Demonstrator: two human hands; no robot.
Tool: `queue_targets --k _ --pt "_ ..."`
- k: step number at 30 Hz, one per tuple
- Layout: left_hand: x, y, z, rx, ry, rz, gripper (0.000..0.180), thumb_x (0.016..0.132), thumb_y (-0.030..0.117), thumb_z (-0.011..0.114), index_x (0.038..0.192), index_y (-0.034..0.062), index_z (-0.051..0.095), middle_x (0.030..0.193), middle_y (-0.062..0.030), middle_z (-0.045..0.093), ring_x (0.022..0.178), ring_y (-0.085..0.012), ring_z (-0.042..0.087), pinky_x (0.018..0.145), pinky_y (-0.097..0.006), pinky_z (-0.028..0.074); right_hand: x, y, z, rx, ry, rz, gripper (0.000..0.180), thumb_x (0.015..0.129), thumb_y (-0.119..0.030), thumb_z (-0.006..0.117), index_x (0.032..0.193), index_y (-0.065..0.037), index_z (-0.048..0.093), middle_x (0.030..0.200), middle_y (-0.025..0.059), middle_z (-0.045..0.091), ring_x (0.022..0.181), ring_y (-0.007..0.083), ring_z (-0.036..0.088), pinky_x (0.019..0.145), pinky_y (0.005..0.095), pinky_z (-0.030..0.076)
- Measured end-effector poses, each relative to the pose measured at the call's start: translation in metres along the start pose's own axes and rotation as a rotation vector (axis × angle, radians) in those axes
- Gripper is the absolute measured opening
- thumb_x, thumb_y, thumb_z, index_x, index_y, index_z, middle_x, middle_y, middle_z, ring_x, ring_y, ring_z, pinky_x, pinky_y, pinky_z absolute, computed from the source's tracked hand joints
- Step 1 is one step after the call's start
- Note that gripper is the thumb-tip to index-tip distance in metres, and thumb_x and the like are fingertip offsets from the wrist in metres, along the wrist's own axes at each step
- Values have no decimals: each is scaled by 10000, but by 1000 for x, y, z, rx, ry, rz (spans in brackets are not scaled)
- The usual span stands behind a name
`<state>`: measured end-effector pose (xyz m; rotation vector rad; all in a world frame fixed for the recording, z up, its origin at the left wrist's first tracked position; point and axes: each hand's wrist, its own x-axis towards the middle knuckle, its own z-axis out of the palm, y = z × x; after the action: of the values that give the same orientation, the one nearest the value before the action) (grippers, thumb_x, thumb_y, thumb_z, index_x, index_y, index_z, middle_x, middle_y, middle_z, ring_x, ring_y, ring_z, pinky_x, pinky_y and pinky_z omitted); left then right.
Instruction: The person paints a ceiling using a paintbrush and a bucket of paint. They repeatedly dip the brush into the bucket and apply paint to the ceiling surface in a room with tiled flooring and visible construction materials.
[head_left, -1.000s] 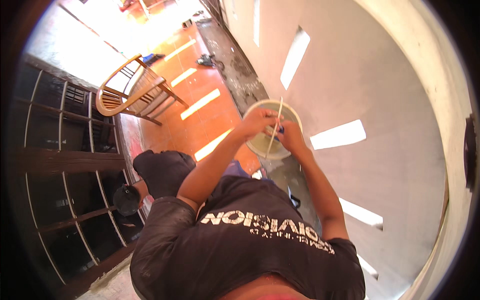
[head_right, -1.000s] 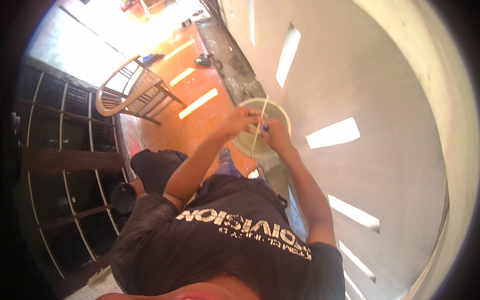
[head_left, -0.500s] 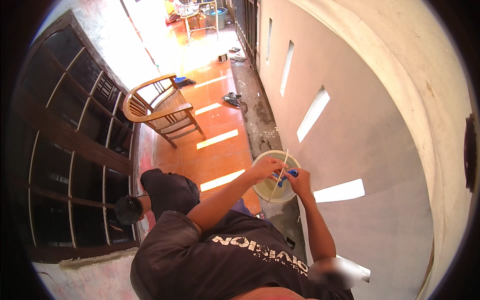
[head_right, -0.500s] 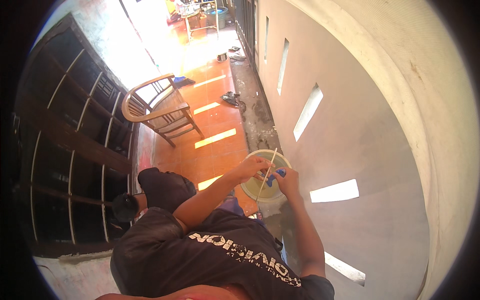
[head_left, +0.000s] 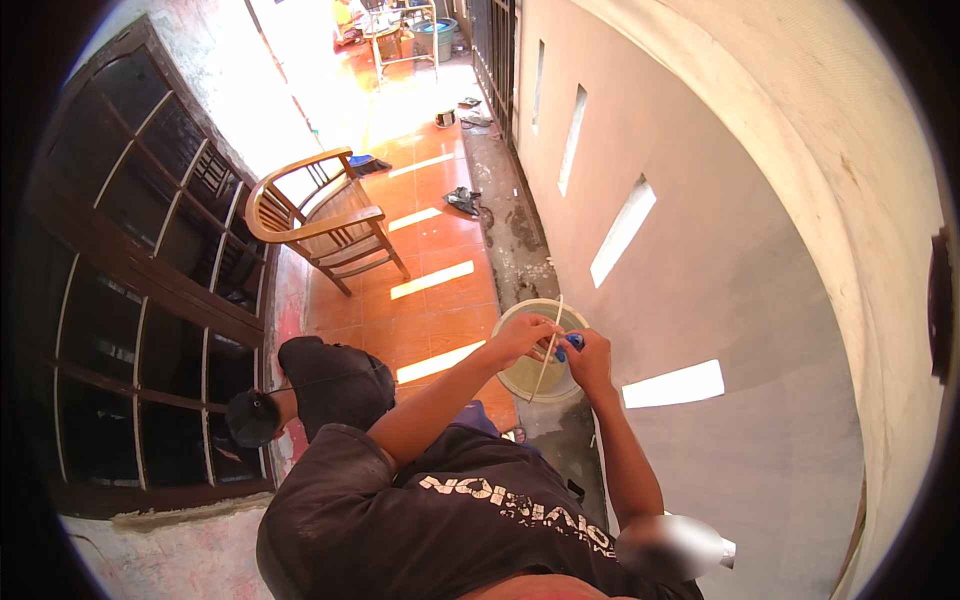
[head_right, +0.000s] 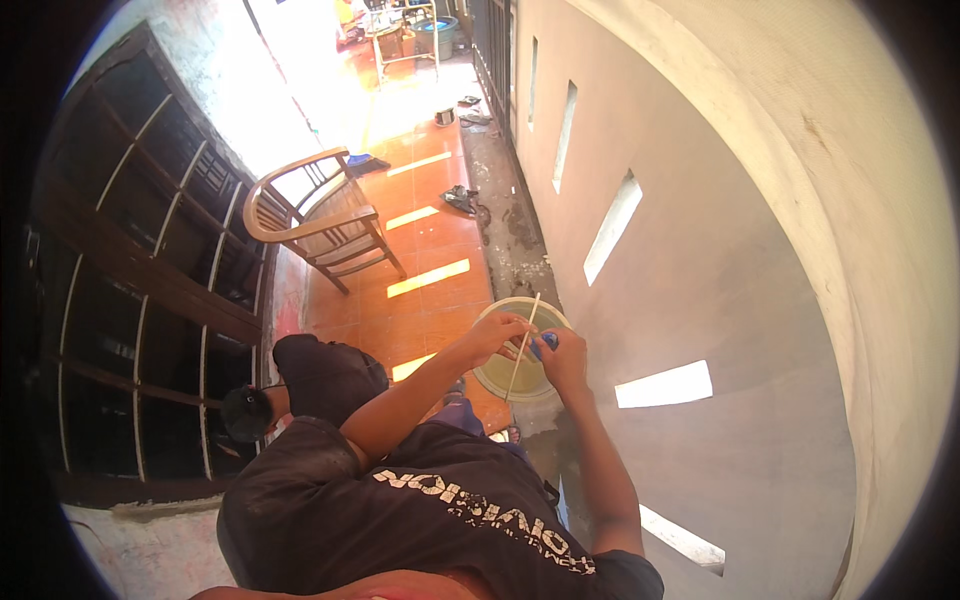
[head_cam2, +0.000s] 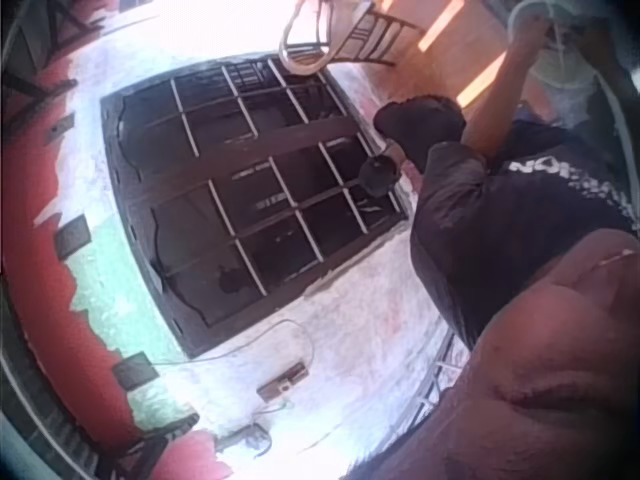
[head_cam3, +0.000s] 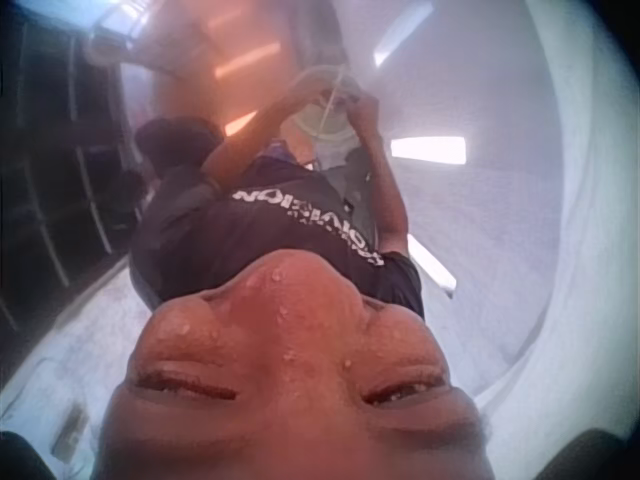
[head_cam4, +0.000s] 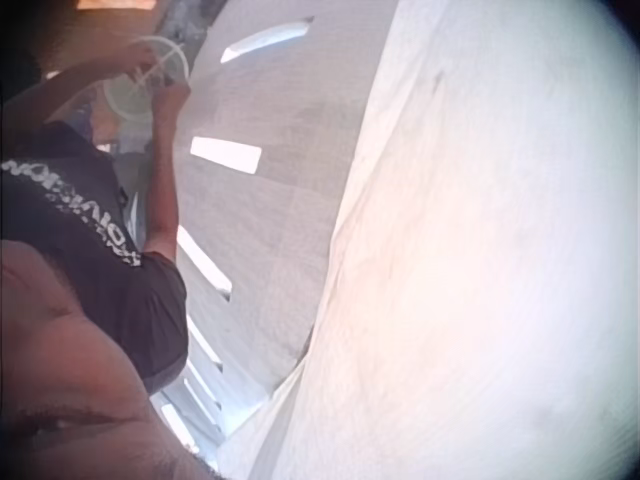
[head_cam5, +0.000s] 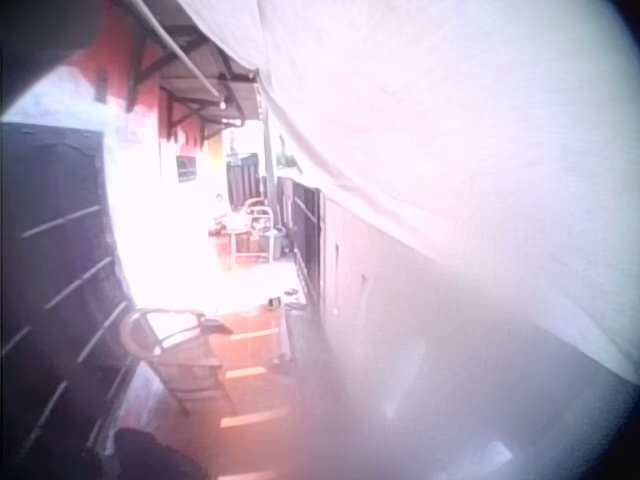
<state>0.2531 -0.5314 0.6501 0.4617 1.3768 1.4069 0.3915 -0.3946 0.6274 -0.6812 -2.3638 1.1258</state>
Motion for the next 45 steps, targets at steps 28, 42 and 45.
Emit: queue_targets --k 28,42,45 --pt "0 -14 13 -14 -63 -24 247 999 237 622 1094 13 666 931 -54 675 831 -140 663 703 -338 616 -25 2 1 -52 111 41 236 833 -213 753 897 12 724 782 194 705 723 356 698 678 416 544" --pt "8 -5 8 76 -67 -58 265 980 267 637 1065 18 670 887 -70 677 815 -158 667 697 -363 616 -32 18 2 -9 134 50 193 813 -173 783 862 4 722 724 163 689 629 267 661 626 372 521" --pt "10 -7 6 23 -80 -62 273 976 277 635 1064 21 673 890 -73 671 816 -160 668 697 -363 619 -32 18 2 24 138 64 188 817 -164 785 874 4 723 736 160 692 632 265 657 630 373 520"
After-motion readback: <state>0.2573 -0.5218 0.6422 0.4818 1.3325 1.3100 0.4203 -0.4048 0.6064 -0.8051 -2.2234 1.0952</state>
